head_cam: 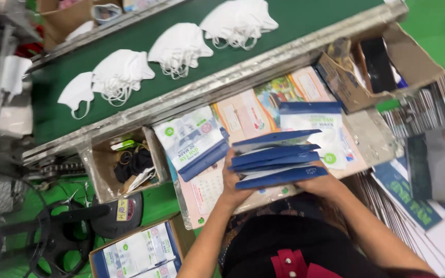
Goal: Packing face masks into plastic pouches in a manufacturing environment.
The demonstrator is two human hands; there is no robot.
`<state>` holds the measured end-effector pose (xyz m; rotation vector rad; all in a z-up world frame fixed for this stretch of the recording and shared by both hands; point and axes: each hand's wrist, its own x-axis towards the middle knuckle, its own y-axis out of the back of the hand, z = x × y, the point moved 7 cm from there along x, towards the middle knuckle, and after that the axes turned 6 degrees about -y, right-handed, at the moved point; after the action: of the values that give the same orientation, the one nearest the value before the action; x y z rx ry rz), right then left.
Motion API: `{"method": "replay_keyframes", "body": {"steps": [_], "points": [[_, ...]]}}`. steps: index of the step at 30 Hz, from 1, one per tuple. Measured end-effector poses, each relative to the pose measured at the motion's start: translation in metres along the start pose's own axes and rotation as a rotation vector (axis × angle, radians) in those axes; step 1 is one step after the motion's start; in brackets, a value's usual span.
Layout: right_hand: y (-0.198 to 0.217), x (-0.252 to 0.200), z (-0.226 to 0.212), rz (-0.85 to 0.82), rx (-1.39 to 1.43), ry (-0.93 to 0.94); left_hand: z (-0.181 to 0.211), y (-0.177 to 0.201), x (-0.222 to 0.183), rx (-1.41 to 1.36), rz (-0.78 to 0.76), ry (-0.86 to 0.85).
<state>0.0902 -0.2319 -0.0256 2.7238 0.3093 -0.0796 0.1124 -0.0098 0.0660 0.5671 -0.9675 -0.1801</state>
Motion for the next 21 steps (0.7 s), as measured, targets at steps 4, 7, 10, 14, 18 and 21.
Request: {"method": "replay_keyframes", "body": {"steps": [4, 7, 10, 14, 18, 21], "points": [[0.022, 0.006, -0.006, 0.218, 0.085, -0.045, -0.010, -0.048, -0.022, -0.450, -0.058, 0.401], [0.057, 0.006, 0.052, 0.310, 0.673, -0.140, 0.029, -0.027, 0.041, -0.249, -0.186, 0.439], [0.076, -0.023, 0.073, 0.267, 1.420, -0.080, 0.061, -0.025, 0.053, -1.092, -0.307, 0.575], [0.155, -0.049, 0.120, 0.264, 1.796, 0.236, 0.084, -0.018, 0.105, -0.641, -0.243, 0.161], [0.201, -0.118, 0.167, 0.469, 1.556, 0.346, 0.094, -0.044, 0.098, -0.569, -0.395, 0.175], [0.235, -0.157, 0.181, 0.608, 1.485, 0.320, 0.111, -0.051, 0.101, -0.433, -0.417, -0.009]]}}
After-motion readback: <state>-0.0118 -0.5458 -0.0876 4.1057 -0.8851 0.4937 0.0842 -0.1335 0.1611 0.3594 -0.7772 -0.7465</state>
